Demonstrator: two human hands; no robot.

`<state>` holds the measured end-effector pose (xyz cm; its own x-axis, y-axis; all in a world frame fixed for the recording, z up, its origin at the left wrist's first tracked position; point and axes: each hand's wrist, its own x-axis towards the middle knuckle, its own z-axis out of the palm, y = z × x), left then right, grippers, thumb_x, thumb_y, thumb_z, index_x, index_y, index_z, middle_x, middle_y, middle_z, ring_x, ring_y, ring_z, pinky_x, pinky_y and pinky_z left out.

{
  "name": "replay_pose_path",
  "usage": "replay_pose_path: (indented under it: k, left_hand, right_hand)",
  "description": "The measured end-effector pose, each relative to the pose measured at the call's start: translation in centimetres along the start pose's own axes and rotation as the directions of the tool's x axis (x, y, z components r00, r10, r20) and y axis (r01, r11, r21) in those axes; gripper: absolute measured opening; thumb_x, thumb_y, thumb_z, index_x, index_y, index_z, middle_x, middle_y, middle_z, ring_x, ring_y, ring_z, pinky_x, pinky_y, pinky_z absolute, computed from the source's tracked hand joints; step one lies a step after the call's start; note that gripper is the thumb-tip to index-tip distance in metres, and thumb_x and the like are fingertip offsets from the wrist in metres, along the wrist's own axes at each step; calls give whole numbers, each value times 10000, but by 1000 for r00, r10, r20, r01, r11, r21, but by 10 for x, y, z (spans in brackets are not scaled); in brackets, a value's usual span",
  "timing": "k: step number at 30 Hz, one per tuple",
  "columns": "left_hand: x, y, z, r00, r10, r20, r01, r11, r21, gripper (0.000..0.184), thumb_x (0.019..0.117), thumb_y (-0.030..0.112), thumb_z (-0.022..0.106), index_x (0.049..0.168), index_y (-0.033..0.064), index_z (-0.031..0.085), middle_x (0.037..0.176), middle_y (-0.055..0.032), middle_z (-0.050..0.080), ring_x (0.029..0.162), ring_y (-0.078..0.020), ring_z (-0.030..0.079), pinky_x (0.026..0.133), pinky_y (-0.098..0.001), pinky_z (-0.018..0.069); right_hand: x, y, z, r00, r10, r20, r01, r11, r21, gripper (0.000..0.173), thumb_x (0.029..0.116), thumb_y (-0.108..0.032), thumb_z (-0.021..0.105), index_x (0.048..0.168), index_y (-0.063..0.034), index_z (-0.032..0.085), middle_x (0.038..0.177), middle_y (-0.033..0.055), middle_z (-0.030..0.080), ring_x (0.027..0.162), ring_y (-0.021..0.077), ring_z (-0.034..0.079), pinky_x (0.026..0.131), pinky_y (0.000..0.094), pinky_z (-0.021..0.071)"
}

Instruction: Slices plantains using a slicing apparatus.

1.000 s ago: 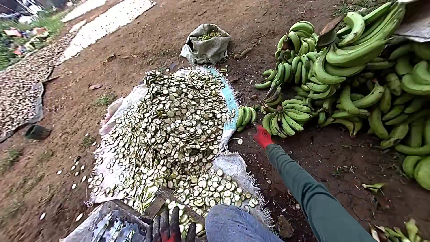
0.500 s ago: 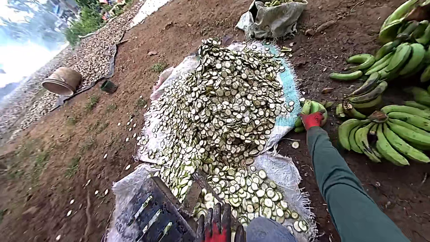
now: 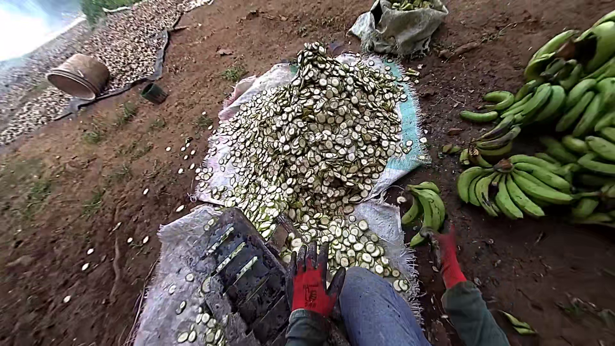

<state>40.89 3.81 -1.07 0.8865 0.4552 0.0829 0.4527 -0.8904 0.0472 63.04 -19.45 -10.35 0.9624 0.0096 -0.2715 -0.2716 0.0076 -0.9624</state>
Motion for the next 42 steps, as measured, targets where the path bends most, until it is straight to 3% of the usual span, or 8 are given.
replay_pose_path:
  k: [4, 10, 17, 21, 25, 28, 31, 42]
  left_hand:
    - [3, 9, -16, 987, 23, -161, -106, 846, -523, 1201, 677, 753, 708, 1529, -34, 396, 1588, -286, 355, 1517, -410, 278, 1243, -537, 201]
    - [-34, 26, -128, 905, 297, -305, -270, -154, -951, 1140, 642, 469, 934, 1499, -7, 351, 1459, -65, 543, 1283, -107, 566, 1059, -309, 506]
    - [-140, -48, -173, 943, 210, -259, -330, 488, -808, 842, 734, 285, 892, 1397, -28, 478, 1303, -126, 631, 1209, -136, 611, 1070, -329, 503]
    - [-187, -117, -176, 989, -146, 17, 147, 973, -177, 596, 803, 200, 793, 1375, 139, 637, 1424, -241, 564, 1350, -484, 478, 1074, -664, 381]
    - [-280, -286, -151, 553, -782, -287, 745, 619, -250, 674, 776, 131, 836, 1393, 96, 567, 1398, -300, 545, 1306, -526, 494, 1020, -738, 398]
    - [-318, -289, -151, 179, -873, -453, 184, 482, -857, 666, 848, 75, 710, 1440, 18, 411, 1267, -114, 604, 1083, -167, 634, 915, -344, 555]
    - [-310, -204, -153, 343, -917, -205, -349, 78, -934, 444, 940, 220, 556, 1370, 163, 463, 1193, -76, 690, 965, -280, 724, 808, -499, 620]
    - [-289, -96, -74, 630, -771, 87, -444, -450, -775, 622, 916, 369, 675, 1440, 91, 485, 1274, -220, 650, 1048, -406, 696, 893, -604, 583]
  right_hand:
    - [-104, -49, -27, 911, -164, 377, 123, 984, 130, 1168, 612, -353, 846, 1560, 30, 283, 1372, 162, 587, 1141, 150, 646, 939, 330, 574]
    - [-212, -119, 13, 283, -452, 846, 154, 892, 425, 1127, 723, -276, 885, 1591, -38, 207, 1519, 64, 475, 1320, 107, 536, 1113, 307, 484]
    - [-279, -160, 72, -2, -323, 947, 385, 873, 298, 1023, 655, -187, 934, 1476, 17, 360, 1370, 103, 578, 1234, 103, 590, 1070, 277, 510]
    - [-323, -175, 69, 82, -52, 995, 912, 408, -54, 827, 637, -265, 878, 1394, -112, 584, 1332, 226, 591, 1124, 368, 644, 868, 531, 563]
    - [-285, -155, 35, 285, -235, 929, 755, 652, -67, 721, 672, -170, 802, 1353, -64, 590, 1244, 86, 664, 1042, 167, 672, 880, 364, 588]
    - [-278, -105, 75, 402, -366, 839, 311, 917, 251, 765, 761, -154, 760, 1441, 39, 467, 1326, 97, 633, 1116, 152, 664, 951, 321, 582]
    - [-279, -57, 108, 399, -392, 829, 286, 912, 293, 712, 771, -66, 703, 1430, 82, 476, 1357, 141, 623, 1169, 169, 645, 989, 314, 559]
    - [-233, -75, 274, 366, -680, 636, 832, 544, 103, 471, 844, -102, 749, 1281, 34, 639, 1176, 189, 713, 1041, 257, 705, 929, 457, 569]
